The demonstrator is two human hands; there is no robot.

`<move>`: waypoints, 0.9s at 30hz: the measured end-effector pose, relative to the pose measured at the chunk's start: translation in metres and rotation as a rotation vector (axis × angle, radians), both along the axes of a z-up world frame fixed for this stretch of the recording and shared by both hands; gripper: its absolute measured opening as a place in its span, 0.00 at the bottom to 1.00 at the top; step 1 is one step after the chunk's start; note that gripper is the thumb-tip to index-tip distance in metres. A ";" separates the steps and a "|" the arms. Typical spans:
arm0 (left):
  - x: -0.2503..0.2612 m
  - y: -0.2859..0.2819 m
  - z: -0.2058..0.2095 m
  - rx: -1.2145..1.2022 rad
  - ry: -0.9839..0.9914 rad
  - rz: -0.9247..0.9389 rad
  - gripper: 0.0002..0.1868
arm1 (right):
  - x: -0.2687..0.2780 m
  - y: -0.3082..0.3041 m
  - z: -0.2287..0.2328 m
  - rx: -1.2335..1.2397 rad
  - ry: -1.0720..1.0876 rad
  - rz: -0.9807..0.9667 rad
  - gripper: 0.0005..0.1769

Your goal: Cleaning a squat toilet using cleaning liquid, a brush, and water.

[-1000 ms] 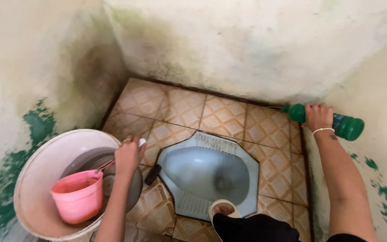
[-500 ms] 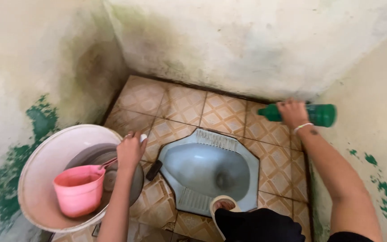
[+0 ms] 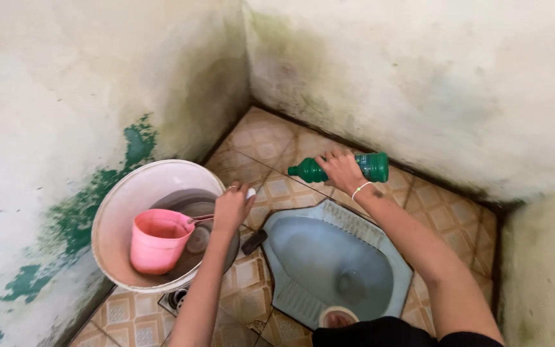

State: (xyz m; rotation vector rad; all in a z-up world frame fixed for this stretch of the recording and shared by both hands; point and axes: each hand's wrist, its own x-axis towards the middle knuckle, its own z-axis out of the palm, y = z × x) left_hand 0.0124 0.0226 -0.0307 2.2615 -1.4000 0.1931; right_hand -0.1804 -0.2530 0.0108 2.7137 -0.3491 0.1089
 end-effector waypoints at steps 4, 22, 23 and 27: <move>0.001 0.001 -0.003 -0.011 0.003 0.016 0.17 | 0.021 -0.017 -0.001 0.123 -0.144 -0.014 0.45; -0.010 -0.014 0.026 -0.167 0.337 0.064 0.17 | -0.080 -0.041 -0.033 0.698 -0.399 -0.345 0.43; -0.010 -0.013 0.026 -0.163 0.321 0.053 0.17 | -0.084 -0.032 -0.025 0.657 -0.352 -0.346 0.43; -0.002 -0.007 0.017 -0.149 0.229 0.007 0.17 | -0.100 -0.029 -0.022 0.509 -0.170 -0.349 0.43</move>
